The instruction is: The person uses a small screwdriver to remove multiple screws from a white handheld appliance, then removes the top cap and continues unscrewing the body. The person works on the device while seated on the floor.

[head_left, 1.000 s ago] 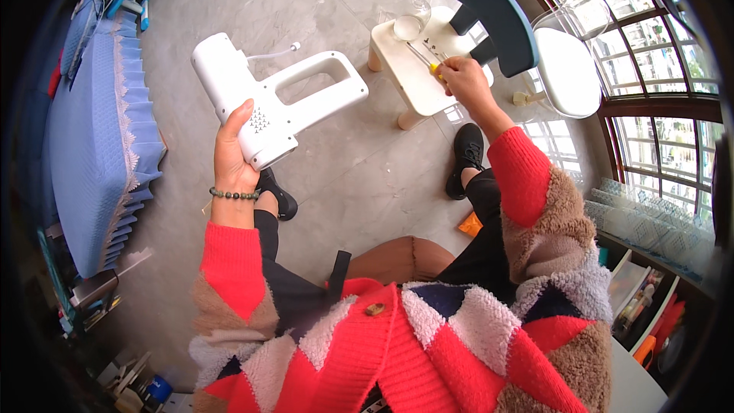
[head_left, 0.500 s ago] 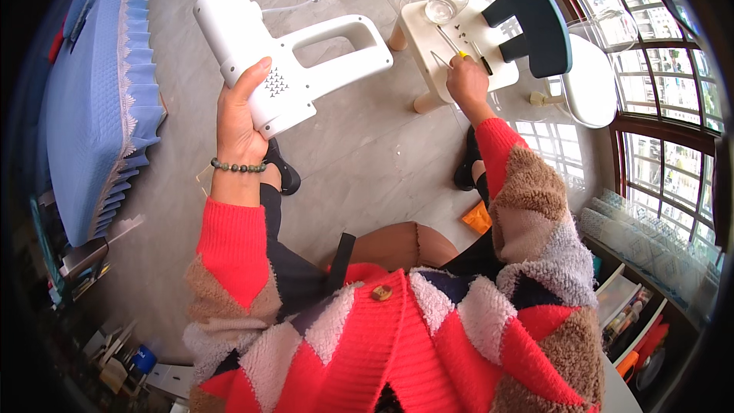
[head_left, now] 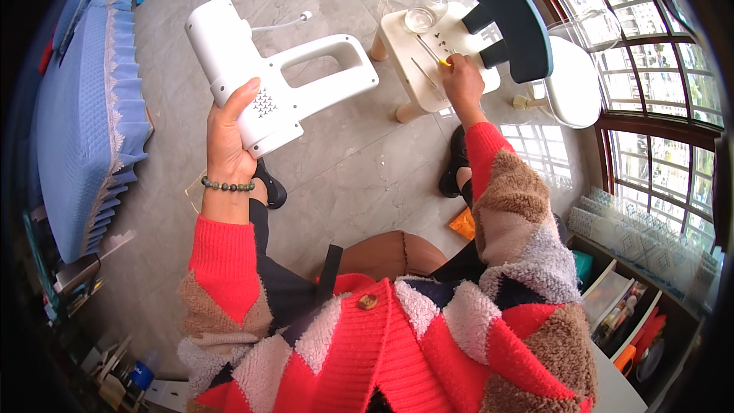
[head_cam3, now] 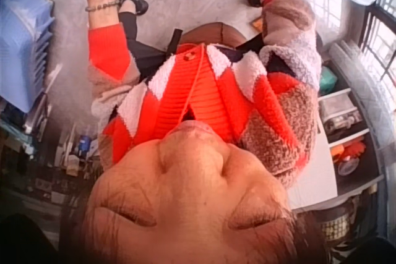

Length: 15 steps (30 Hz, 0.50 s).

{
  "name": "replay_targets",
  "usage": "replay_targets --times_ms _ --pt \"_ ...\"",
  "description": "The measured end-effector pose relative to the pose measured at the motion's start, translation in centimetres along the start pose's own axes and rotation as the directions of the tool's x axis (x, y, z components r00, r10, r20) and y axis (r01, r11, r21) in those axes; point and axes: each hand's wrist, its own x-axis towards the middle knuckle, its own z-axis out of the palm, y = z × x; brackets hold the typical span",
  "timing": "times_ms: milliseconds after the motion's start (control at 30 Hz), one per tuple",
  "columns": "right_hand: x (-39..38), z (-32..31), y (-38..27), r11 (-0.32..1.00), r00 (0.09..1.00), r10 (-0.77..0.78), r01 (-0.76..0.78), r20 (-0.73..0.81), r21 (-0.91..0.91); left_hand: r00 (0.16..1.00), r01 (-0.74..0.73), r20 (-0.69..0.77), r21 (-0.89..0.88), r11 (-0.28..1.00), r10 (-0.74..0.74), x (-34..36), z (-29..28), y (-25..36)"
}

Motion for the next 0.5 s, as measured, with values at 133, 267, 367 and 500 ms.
replay_targets --times_ms 133,267,367,500 --pt "2.8 0.1 1.2 0.997 0.996 -0.070 0.067 -0.061 -0.041 1.000 0.001 0.005 0.003 1.000 -0.001 0.0 0.0 -0.1" --pt "4.5 0.8 1.9 0.962 0.981 -0.195 0.191 -0.001 -0.196 1.000 -0.007 0.020 0.006 1.000 0.007 0.0 0.1 -0.2" --pt "5.0 1.5 2.3 0.940 0.976 -0.211 0.217 0.049 -0.262 0.999 -0.007 0.033 -0.014 1.000 0.007 -0.2 0.3 -0.3" --pt "5.4 2.4 2.6 0.911 0.964 -0.244 0.264 0.102 -0.317 0.999 -0.003 0.054 -0.012 1.000 0.004 -0.7 0.6 0.0"
